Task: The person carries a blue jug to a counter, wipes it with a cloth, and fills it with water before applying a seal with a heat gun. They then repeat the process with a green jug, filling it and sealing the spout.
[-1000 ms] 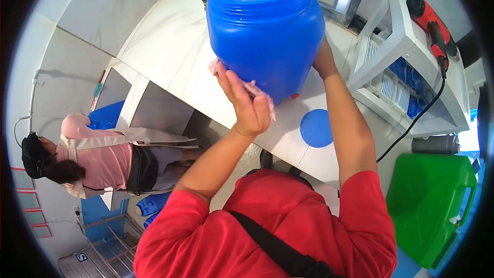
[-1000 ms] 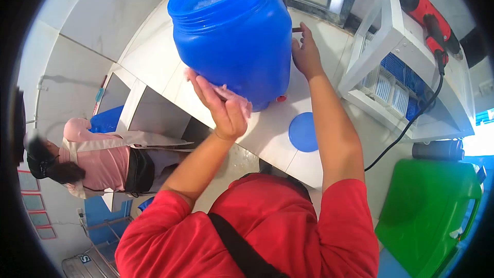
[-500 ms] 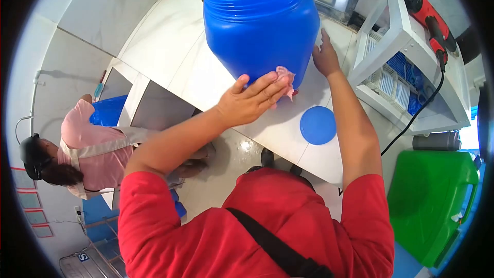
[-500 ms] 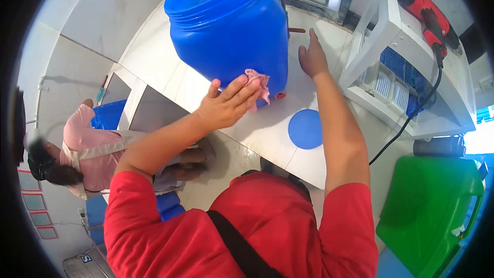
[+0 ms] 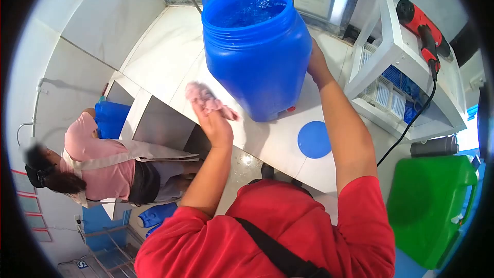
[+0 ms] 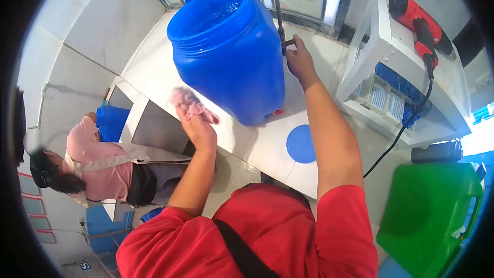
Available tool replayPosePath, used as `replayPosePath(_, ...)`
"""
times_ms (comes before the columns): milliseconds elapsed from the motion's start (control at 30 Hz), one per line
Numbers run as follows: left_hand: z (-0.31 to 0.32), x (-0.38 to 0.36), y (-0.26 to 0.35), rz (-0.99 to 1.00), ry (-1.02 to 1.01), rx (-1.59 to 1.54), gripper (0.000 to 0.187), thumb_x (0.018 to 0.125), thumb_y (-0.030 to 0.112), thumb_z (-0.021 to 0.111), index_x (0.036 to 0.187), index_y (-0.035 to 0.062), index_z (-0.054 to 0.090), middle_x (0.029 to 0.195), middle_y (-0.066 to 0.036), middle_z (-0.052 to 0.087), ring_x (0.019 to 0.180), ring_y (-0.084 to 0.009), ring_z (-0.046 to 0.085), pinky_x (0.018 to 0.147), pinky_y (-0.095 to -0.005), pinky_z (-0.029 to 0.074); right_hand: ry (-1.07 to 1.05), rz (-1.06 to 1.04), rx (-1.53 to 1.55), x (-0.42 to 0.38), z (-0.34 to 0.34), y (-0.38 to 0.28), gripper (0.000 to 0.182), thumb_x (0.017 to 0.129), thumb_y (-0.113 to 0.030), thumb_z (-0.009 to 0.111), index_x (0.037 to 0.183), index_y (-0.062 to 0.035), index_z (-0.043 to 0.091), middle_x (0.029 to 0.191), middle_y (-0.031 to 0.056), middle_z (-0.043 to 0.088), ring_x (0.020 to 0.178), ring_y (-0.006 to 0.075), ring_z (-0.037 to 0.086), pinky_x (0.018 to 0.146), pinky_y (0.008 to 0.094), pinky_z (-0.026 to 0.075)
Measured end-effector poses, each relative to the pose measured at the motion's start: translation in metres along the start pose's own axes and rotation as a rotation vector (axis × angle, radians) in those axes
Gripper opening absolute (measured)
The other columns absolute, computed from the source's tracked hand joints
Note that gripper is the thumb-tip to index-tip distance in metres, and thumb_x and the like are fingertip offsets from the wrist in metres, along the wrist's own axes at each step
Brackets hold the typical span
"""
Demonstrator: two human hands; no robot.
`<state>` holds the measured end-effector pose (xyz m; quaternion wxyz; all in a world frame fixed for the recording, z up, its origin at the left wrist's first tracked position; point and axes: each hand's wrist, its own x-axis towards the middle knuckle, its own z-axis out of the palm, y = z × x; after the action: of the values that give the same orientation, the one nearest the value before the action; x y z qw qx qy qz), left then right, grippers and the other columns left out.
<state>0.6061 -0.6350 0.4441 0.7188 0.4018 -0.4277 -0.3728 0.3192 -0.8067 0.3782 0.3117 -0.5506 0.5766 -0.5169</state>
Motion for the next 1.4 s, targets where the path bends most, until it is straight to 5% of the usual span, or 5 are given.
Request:
replayPosePath(200,0.034,0.074,0.002,-0.039,-0.153,-0.127,0.044,0.106,0.016,0.040,0.149,0.0054,0.037,0.102,-0.010,0.065,0.060,-0.0180,0.063,0.056,-0.0334,0.058,0.037,-0.152,-0.060,0.010,0.012,-0.001,0.063,0.095,-0.031,0.063,0.150,-0.0065,0.045,0.120,0.0248,0.069,0.100,0.0315,0.070,0.089,0.0387,0.053)
replayPosePath(333,0.062,0.174,0.015,0.008,-0.149,-0.176,0.042,0.107,0.031,0.049,0.137,0.0025,0.057,0.122,-0.008,0.066,0.115,-0.0166,0.063,0.098,-0.0291,0.051,0.068,-0.171,-0.084,0.002,0.010,-0.014,0.065,0.093,-0.034,0.065,0.149,-0.0067,0.046,0.123,0.0240,0.068,0.107,0.0352,0.069,0.091,0.0404,0.053)
replayPosePath(633,0.056,0.320,-0.072,-0.424,-0.335,-0.110,0.034,0.103,0.027,0.051,0.122,0.0011,0.064,0.102,-0.009,0.070,0.079,-0.0167,0.066,0.065,-0.0307,0.054,0.014,-0.315,-0.120,0.011,0.008,-0.020,0.063,0.091,-0.035,0.066,0.146,-0.0078,0.050,0.133,0.0255,0.062,0.124,0.0384,0.060,0.104,0.0435,0.048)
replayPosePath(1167,-0.041,0.017,-0.060,-0.786,-0.343,0.079,0.023,0.107,0.029,0.048,0.103,0.0081,0.057,0.077,-0.003,0.059,0.065,-0.0136,0.060,0.047,-0.0301,0.047,0.041,-0.039,-0.710,-0.047,-0.010,0.016,0.053,0.089,-0.016,0.058,0.141,-0.0070,0.051,0.123,0.0272,0.063,0.114,0.0436,0.062,0.098,0.0490,0.051)
replayPosePath(1400,-0.005,-0.086,-0.008,-1.121,-0.265,-0.112,0.034,0.109,0.035,0.042,0.118,0.0062,0.057,0.098,-0.005,0.060,0.089,-0.0168,0.063,0.082,-0.0294,0.052,-0.496,-0.060,-0.079,-0.198,-0.068,-0.095,0.069,0.088,-0.033,0.075,0.146,-0.0053,0.047,0.151,0.0280,0.039,0.137,0.0426,0.044,0.106,0.0429,0.046)
